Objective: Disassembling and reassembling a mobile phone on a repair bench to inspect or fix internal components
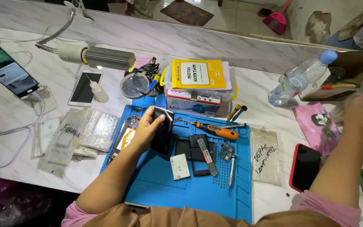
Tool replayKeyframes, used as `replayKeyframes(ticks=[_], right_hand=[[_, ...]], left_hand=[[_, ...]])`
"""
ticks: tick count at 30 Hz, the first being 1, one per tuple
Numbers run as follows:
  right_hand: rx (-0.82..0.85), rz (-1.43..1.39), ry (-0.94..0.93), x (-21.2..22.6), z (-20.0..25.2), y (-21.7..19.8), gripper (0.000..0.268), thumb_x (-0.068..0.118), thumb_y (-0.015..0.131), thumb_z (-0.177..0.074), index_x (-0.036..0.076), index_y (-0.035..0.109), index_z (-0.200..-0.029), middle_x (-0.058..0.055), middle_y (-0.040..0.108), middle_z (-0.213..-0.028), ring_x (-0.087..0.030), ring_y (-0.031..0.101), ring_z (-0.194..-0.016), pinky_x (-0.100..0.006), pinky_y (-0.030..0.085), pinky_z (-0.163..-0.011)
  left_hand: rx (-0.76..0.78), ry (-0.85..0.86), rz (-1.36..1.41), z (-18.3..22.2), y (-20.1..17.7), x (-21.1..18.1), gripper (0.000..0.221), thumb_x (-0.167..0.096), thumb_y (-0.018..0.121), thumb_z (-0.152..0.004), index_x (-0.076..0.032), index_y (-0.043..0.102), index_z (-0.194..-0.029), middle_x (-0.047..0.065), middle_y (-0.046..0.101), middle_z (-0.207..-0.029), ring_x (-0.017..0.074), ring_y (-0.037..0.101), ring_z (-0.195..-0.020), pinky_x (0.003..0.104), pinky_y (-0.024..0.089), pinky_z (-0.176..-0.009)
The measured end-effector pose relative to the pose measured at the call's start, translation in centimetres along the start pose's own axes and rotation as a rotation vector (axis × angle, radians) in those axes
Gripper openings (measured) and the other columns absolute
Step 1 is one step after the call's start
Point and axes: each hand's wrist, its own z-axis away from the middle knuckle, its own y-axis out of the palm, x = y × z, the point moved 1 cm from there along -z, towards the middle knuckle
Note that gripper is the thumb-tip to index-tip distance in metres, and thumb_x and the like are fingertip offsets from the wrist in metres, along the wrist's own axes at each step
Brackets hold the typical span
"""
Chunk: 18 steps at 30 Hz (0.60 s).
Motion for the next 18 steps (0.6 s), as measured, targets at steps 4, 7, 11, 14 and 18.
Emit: replayKeyframes(ticks=[4, 7, 11, 14, 18], right_hand=[[-0.181, -0.119, -0.284, 10.8, 5.4, -11.9, 0.067, 0.019, 0.099, -0.102, -0.018, 0.053, -0.134, -0.045, 0.064, -0.120, -0.063, 0.060, -0.099, -0.065, 0.045, -0.079], [-0.140, -0.417, -0.349, 19.6, 11.0, -22.2, 0.064, 0.002, 0.088, -0.087, -0.009, 0.056, -0.141, -0.039, 0.033, -0.148, -0.061, 0.036, -0.132, -0.071, 0.022, -0.105], [0.031, -0.575, -0.611, 25.4, 18.8, -25.3, 0.048, 0.022, 0.079, -0.090, 0.007, 0.059, -0.131, -0.027, 0.031, -0.159, -0.048, 0.033, -0.149, -0.068, 0.025, -0.117], [0.309, -0.705, -0.672, 28.9, 24.6, -26.7, 0.054, 0.039, 0.072, -0.085, 0.020, 0.055, -0.133, -0.019, 0.033, -0.160, -0.042, 0.033, -0.150, -0.065, 0.021, -0.116], [0.623, -0.864, -0.685, 32.2, 29.3, -25.9, 0.053, 0.051, 0.061, -0.093, 0.021, 0.053, -0.136, -0.008, 0.049, -0.154, -0.032, 0.046, -0.141, -0.056, 0.029, -0.111]], left_hand=[[0.041, -0.049, 0.046, 1.3, 1.1, -1.5, 0.023, -0.025, 0.067, -0.094, -0.011, 0.057, -0.110, 0.005, 0.065, -0.100, 0.0129, 0.063, -0.090, 0.026, 0.055, -0.077], [0.095, -0.021, 0.023, 2.1, 2.0, -1.8, 0.028, -0.027, 0.067, -0.093, -0.011, 0.058, -0.114, 0.006, 0.067, -0.103, 0.0155, 0.066, -0.092, 0.029, 0.057, -0.079], [0.196, -0.059, 0.047, 2.8, 3.1, -1.1, 0.020, -0.021, 0.066, -0.096, -0.012, 0.057, -0.111, 0.004, 0.064, -0.100, 0.0120, 0.061, -0.091, 0.025, 0.052, -0.079], [0.254, -0.065, 0.030, 3.3, 3.8, -1.0, 0.018, -0.022, 0.066, -0.097, -0.013, 0.055, -0.108, 0.001, 0.060, -0.094, 0.0103, 0.060, -0.088, 0.024, 0.049, -0.077], [0.334, -0.004, -0.004, 3.7, 4.6, -0.4, 0.021, -0.023, 0.067, -0.097, -0.011, 0.057, -0.111, 0.001, 0.063, -0.102, 0.0108, 0.061, -0.098, 0.027, 0.053, -0.085]])
